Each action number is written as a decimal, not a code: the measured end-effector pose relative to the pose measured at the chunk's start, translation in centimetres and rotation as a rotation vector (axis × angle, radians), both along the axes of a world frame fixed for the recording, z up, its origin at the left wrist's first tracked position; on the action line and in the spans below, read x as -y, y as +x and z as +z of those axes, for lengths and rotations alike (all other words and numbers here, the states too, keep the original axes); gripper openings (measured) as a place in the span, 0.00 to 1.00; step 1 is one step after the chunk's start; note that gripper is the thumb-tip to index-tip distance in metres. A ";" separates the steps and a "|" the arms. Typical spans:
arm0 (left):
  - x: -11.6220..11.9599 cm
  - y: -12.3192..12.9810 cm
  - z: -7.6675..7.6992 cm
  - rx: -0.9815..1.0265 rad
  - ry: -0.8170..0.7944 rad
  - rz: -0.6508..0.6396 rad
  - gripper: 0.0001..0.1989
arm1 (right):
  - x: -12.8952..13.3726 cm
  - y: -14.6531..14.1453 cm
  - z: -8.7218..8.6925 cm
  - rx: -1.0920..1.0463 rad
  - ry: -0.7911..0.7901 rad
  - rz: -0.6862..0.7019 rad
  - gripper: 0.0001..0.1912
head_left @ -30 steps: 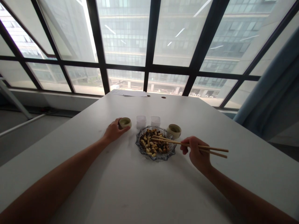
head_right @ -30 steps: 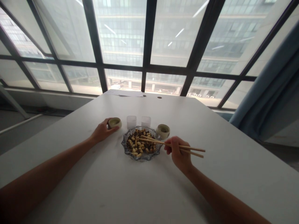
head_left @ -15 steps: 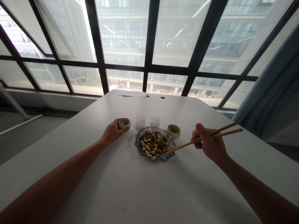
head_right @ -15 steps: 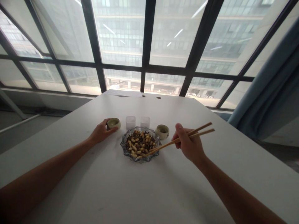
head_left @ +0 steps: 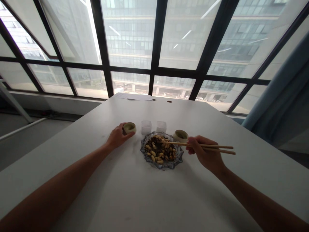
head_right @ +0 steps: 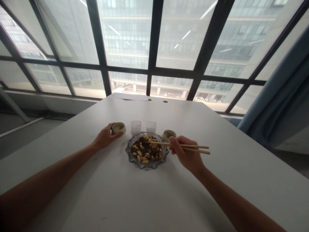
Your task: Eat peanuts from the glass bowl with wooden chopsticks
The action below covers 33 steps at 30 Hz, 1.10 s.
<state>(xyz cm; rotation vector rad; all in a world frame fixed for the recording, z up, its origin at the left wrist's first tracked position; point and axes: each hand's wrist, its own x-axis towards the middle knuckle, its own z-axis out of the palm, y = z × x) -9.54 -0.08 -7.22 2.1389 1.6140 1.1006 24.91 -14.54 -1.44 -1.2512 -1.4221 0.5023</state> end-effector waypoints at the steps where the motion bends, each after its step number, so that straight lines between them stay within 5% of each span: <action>1: 0.0 0.0 0.0 -0.001 -0.003 0.001 0.34 | -0.1 0.2 0.1 0.000 0.029 -0.034 0.25; 12: -0.1 0.0 0.0 -0.008 -0.009 0.005 0.34 | 0.5 -0.2 1.2 0.120 -0.126 0.259 0.27; 18: -0.2 0.0 0.0 -0.016 -0.016 0.011 0.34 | 0.2 0.7 1.9 -0.005 -0.010 0.104 0.27; 23: -0.1 0.0 0.0 -0.013 -0.019 0.011 0.35 | 0.3 -0.1 0.4 0.089 -0.095 0.250 0.25; 29: -0.2 0.0 0.0 -0.008 -0.015 0.006 0.34 | 0.7 -0.6 0.4 0.002 -0.003 0.147 0.27; 33: -0.2 0.0 0.0 -0.014 -0.019 0.016 0.35 | 0.7 -1.1 0.0 0.078 -0.005 0.240 0.23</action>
